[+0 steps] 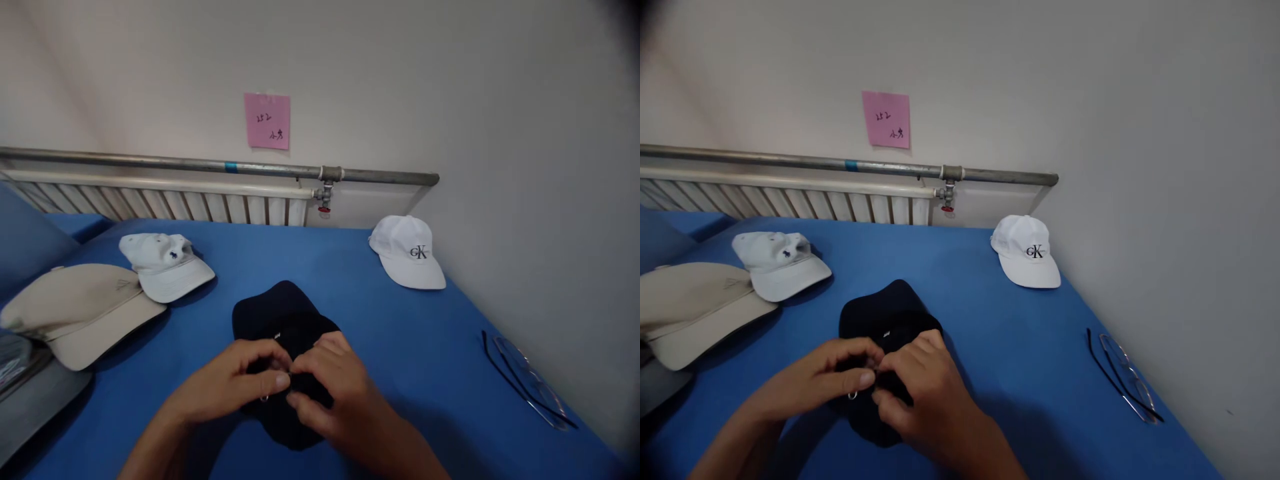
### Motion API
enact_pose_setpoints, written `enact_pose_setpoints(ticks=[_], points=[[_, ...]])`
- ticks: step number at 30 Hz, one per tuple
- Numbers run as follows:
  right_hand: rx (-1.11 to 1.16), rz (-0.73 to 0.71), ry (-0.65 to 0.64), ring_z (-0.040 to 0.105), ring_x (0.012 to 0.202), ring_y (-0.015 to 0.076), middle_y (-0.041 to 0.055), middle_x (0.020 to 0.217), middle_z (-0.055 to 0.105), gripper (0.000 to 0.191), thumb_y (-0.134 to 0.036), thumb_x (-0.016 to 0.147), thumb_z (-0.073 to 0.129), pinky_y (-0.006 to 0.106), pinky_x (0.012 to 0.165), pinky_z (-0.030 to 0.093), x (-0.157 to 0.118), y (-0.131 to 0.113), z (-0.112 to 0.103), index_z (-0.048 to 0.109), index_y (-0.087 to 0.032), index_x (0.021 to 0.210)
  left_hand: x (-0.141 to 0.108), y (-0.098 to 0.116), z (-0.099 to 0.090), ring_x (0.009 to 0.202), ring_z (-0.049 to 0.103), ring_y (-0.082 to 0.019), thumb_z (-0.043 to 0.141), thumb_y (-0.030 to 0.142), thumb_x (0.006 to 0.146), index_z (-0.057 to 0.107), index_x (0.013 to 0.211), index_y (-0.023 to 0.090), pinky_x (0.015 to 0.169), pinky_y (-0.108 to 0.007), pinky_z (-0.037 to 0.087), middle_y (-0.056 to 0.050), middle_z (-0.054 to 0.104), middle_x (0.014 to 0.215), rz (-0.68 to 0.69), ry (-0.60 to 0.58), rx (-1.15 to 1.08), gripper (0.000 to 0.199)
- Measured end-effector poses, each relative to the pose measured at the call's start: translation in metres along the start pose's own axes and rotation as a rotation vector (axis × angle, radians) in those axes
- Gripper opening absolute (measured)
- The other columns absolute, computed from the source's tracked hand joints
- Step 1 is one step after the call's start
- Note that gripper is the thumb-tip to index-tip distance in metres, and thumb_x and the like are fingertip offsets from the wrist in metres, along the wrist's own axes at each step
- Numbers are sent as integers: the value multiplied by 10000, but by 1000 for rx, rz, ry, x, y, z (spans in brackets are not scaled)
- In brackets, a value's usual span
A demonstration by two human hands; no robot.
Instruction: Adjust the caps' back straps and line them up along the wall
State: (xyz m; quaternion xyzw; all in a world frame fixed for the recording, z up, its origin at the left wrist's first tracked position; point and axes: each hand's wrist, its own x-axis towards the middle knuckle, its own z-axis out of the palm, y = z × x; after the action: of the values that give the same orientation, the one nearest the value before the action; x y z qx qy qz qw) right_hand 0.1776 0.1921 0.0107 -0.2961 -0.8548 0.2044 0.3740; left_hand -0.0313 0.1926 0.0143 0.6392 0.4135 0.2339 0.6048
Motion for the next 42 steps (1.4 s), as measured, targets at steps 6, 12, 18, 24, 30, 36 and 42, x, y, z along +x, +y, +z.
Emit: enact_pose_setpoints(ticks=[6, 12, 18, 24, 30, 36, 42], points=[[123, 117, -45, 585, 776, 154, -18, 801, 646, 314, -65, 716, 607, 428, 975, 346, -5, 6, -10, 609, -227, 985, -2, -8, -3, 554, 342, -79, 629, 387, 847, 654, 834, 154, 505, -213, 253, 58, 427, 608, -43, -47, -40, 234], [374, 462, 3, 558, 821, 157, 2, 825, 593, 176, -83, 708, 536, 302, 745, 455, -7, 11, -15, 593, -231, 783, -2, -7, -1, 562, 350, -83, 620, 377, 854, 644, 803, 158, 517, -216, 270, 47, 447, 630, 19, -87, -75, 227], [296, 437, 65, 550, 812, 175, -5, 726, 599, 153, -80, 736, 545, 323, 752, 445, -5, 12, -8, 584, -227, 719, 1, -7, 2, 589, 346, -96, 623, 396, 841, 634, 781, 159, 540, -233, 274, 33, 465, 650, 32, -57, -122, 245], [242, 270, -18, 573, 864, 181, -1, 860, 668, 119, -185, 790, 636, 403, 916, 378, -5, 6, -13, 637, -239, 896, 1, -4, 4, 550, 307, -86, 618, 405, 843, 612, 774, 163, 505, -226, 239, 60, 406, 604, -38, -17, -53, 252], [288, 297, -169, 595, 811, 157, -21, 799, 663, 35, -231, 813, 644, 412, 978, 332, -3, 5, -14, 613, -219, 803, 1, -4, 5, 542, 313, -85, 611, 408, 850, 615, 768, 158, 500, -228, 239, 64, 398, 583, -35, -33, -21, 263], [281, 288, -198, 557, 733, 149, -34, 708, 608, 106, -262, 866, 555, 398, 949, 366, -5, 7, -10, 587, -227, 771, 3, -3, 8, 535, 313, -83, 618, 395, 842, 618, 757, 158, 496, -224, 248, 64, 402, 581, -28, -33, -45, 252], [235, 261, -156, 479, 665, 134, -43, 657, 533, 149, -241, 874, 526, 389, 919, 371, -9, 6, -2, 527, -219, 727, 3, -2, 10, 554, 350, -86, 612, 389, 841, 630, 773, 156, 514, -225, 276, 53, 438, 600, -25, -47, -77, 244]])
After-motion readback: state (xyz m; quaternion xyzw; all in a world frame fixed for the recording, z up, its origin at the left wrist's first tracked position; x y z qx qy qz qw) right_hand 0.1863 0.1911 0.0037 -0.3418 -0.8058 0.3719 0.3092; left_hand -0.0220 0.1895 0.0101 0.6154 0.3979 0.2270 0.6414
